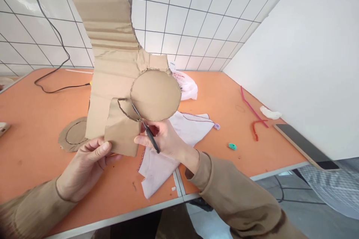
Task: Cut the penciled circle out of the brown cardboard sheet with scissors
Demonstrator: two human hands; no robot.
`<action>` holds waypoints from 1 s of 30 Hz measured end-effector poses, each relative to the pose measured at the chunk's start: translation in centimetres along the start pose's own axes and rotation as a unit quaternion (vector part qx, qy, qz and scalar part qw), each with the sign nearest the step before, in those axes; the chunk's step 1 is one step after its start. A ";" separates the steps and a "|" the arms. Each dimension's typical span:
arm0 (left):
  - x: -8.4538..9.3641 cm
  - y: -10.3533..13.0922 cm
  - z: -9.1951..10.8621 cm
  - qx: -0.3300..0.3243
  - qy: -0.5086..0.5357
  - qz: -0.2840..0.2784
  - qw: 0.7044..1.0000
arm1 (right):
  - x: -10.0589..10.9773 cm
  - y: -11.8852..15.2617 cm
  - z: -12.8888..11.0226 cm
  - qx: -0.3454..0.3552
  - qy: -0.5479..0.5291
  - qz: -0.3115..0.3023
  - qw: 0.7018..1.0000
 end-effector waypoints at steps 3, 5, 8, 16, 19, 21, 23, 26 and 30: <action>0.1 0.1 -0.1 0.010 0.009 0.003 1.000 | 0.0 0.0 -0.1 0.008 0.002 0.007 1.000; 0.2 0.0 -0.2 0.007 0.012 0.002 1.000 | -0.1 0.0 -0.1 0.011 -0.001 0.009 1.000; 0.3 -0.3 -0.1 -0.007 0.026 -0.004 1.000 | -0.3 0.0 0.0 0.007 0.009 0.007 1.000; 0.6 -1.2 1.3 -0.070 -0.001 0.009 0.998 | -0.8 -0.5 0.6 -0.022 -0.074 -0.041 0.996; 0.8 -1.3 1.7 -0.102 -0.021 -0.007 0.995 | -1.0 -0.7 0.1 0.005 -0.102 -0.070 0.992; 0.8 -1.2 2.0 -0.117 -0.029 -0.016 0.993 | -1.1 -0.7 -0.1 0.014 -0.126 -0.082 0.988; 0.8 -1.0 2.2 -0.125 -0.025 -0.017 0.992 | -1.0 -0.7 -0.1 0.010 -0.143 -0.080 0.986; 0.5 -0.7 2.4 -0.124 -0.015 -0.025 0.992 | -1.0 -0.6 0.2 0.008 -0.169 -0.089 0.982; 0.1 -0.3 2.9 -0.144 -0.009 -0.029 0.989 | -1.8 -0.3 0.5 0.007 -0.126 -0.102 0.987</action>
Point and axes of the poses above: each hand's wrist, its own y-axis away from the middle knuckle, its own x-axis out of the back of the hand, z = x × y, the point moved 2 cm from there along -y, towards the middle knuckle, and after that the axes turned 6 degrees about y, right-handed, at the moved point
